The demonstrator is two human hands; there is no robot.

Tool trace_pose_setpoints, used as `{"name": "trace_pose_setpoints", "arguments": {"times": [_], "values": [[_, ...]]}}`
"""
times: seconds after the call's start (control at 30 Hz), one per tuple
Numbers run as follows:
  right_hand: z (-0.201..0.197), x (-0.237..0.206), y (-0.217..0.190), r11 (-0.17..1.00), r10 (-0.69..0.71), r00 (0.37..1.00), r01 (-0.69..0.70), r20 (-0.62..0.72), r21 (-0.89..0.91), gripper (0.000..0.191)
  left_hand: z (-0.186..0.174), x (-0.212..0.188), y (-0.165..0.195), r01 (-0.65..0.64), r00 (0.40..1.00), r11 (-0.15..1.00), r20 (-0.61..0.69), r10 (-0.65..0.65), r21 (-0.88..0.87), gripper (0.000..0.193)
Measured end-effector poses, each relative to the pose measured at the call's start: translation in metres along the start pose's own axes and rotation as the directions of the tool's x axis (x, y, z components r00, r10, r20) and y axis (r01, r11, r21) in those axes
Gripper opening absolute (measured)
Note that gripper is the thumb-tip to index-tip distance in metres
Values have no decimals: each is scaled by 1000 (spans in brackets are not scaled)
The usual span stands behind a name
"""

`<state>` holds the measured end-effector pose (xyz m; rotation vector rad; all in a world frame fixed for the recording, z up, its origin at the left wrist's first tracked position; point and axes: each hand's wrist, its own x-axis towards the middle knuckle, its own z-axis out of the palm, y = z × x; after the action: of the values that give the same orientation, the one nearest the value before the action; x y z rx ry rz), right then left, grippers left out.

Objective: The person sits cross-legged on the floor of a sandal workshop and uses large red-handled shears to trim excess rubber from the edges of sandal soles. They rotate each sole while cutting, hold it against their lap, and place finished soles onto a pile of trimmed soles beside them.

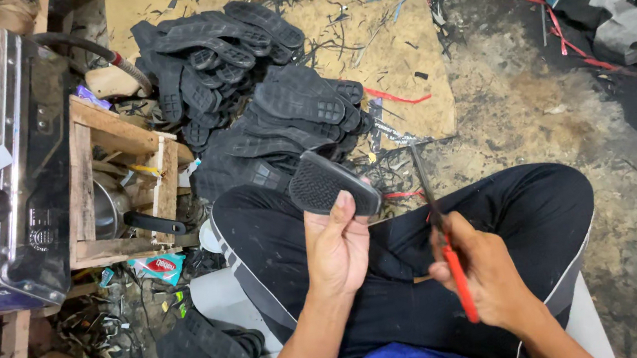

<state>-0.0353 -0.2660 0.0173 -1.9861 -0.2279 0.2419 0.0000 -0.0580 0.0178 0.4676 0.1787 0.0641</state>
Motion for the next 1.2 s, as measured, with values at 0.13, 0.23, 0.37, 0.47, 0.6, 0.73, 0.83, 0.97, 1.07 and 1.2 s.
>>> {"name": "trace_pose_setpoints", "arguments": {"times": [0.13,0.23,0.37,0.47,0.6,0.73,0.83,0.97,1.07,1.2], "values": [[8,13,-25,919,-46,997,20,-56,-393,71,-6,0,-13,-18,999,998,-35,16,-64,30],[13,20,-38,883,-85,993,39,-79,-468,77,-4,-2,-16,-29,999,996,-40,26,-89,29],[16,25,-46,864,-146,982,67,-122,-499,80,-2,-5,-17,-47,998,995,-36,44,-83,30],[19,27,-48,863,-133,981,46,-138,-502,80,-1,-6,-18,-29,999,995,-48,24,-99,30],[20,27,-51,863,-110,983,20,-150,-505,80,-2,-7,-20,-24,1000,994,-3,24,-107,28],[17,27,-55,853,-82,988,1,-131,-522,78,-7,-4,-18,-19,1000,997,-7,18,-76,30],[12,25,-59,855,-31,995,-23,-95,-518,77,-17,4,-10,-31,999,1000,36,31,0,32],[5,22,-62,843,112,993,-113,-34,-526,72,-35,13,5,-37,997,989,72,27,143,37],[2,22,-63,826,118,993,-105,-12,-554,71,-46,18,13,-61,986,984,162,34,168,28],[2,19,-59,798,173,985,-127,22,-589,76,-48,18,18,-34,993,973,117,8,227,29]]}}
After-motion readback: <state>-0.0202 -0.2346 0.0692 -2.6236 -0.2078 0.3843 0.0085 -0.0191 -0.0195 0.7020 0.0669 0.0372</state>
